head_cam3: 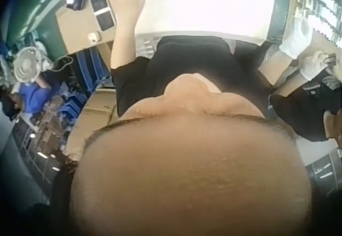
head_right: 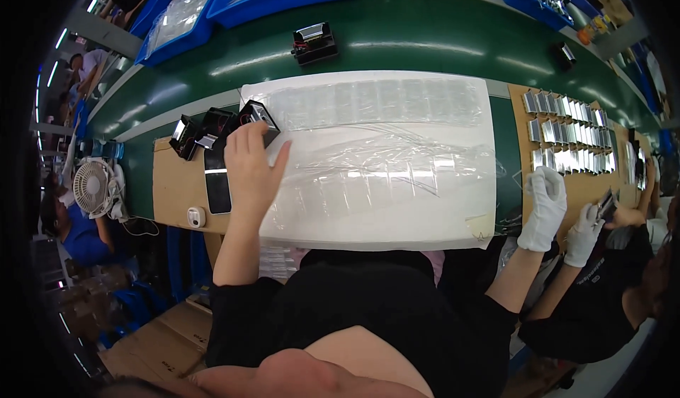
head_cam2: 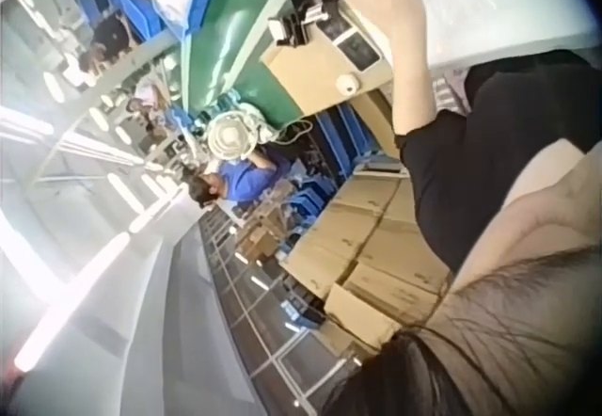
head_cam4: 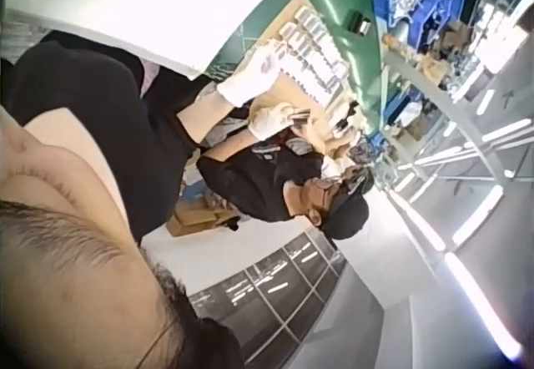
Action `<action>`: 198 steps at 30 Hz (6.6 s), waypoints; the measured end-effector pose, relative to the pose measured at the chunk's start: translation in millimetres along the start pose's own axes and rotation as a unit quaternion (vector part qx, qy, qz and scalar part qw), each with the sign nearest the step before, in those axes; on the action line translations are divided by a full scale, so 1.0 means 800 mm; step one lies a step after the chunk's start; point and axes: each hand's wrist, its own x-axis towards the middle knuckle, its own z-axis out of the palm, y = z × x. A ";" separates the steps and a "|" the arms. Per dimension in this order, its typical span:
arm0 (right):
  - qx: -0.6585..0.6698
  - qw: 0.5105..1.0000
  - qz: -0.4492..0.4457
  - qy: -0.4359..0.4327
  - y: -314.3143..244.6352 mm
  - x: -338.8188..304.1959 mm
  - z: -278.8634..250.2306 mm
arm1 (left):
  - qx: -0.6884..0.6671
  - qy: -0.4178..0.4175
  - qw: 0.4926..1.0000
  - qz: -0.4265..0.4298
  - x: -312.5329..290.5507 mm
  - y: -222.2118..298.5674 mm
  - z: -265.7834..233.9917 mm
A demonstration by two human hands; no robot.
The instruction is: Packaging small electronic components into plastic sheets at an assembly line workstation.
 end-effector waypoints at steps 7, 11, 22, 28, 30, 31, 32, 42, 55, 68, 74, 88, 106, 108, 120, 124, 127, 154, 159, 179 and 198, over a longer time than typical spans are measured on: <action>0.021 0.971 -0.006 -0.240 -0.055 -0.064 0.147 | 0.065 0.000 0.998 -0.014 -0.048 -0.079 0.015; 0.122 0.945 0.011 -0.303 -0.070 -0.100 0.210 | -0.128 0.057 0.990 -0.009 -0.047 -0.078 0.002; -0.002 0.816 -0.013 -0.578 -0.131 -0.128 0.265 | -0.621 -0.138 0.769 0.055 0.002 -0.018 -0.020; -0.033 0.829 0.003 -0.559 -0.142 -0.129 0.262 | -0.629 -0.129 0.765 0.056 0.006 -0.008 -0.015; -0.039 0.835 0.020 -0.548 -0.142 -0.126 0.258 | -0.615 -0.124 0.777 0.051 0.012 -0.001 -0.011; -0.044 0.840 0.038 -0.539 -0.141 -0.124 0.256 | -0.599 -0.118 0.791 0.044 0.015 0.003 -0.009; -0.048 0.845 0.055 -0.530 -0.140 -0.121 0.253 | -0.583 -0.112 0.804 0.037 0.018 0.007 -0.006; -0.017 0.856 -0.006 -0.517 -0.109 -0.101 0.234 | -0.558 -0.130 0.815 0.080 0.065 0.054 0.017; -0.305 0.922 -0.118 -0.207 -0.050 -0.080 0.188 | -0.118 0.175 0.961 0.178 0.158 0.026 0.098; -0.574 0.746 -0.296 -0.160 0.022 -0.122 0.207 | -0.248 -0.241 0.924 0.162 -0.012 -0.013 0.093; -0.571 0.729 -0.331 -0.182 0.029 -0.118 0.203 | -0.253 -0.225 0.928 0.157 -0.015 -0.016 0.096; -0.575 0.656 -0.445 -0.203 0.014 -0.089 0.166 | -0.243 -0.224 0.931 0.152 -0.012 -0.013 0.096; -0.201 0.964 -0.052 -0.164 -0.016 -0.044 0.072 | -0.102 -0.043 0.994 0.015 -0.004 -0.113 -0.004; -0.164 0.968 -0.034 -0.188 -0.025 -0.058 0.095 | 0.149 -0.060 0.982 -0.102 -0.035 -0.167 -0.010; 0.019 0.932 -0.024 -0.361 -0.083 -0.130 0.240 | -0.270 0.099 0.935 -0.206 -0.041 -0.149 -0.022; 0.110 0.909 0.115 -0.385 -0.123 -0.145 0.268 | -0.348 0.020 0.936 0.046 -0.007 -0.051 -0.037; 0.102 0.902 0.125 -0.401 -0.125 -0.145 0.280 | -0.382 -0.005 0.916 0.122 -0.007 -0.014 -0.026; -0.148 0.892 -0.141 -0.404 -0.112 -0.131 0.259 | -0.494 -0.088 0.849 0.165 0.022 0.048 0.010; -0.165 0.930 -0.060 -0.322 -0.124 -0.126 0.250 | -0.422 -0.085 0.878 0.207 0.041 0.072 0.021; 0.055 0.916 0.120 -0.380 -0.099 -0.094 0.228 | -0.562 -0.082 0.809 0.151 0.034 0.068 0.038; 0.080 0.920 0.169 -0.343 -0.095 -0.090 0.234 | -0.556 -0.074 0.817 0.131 0.035 0.067 0.037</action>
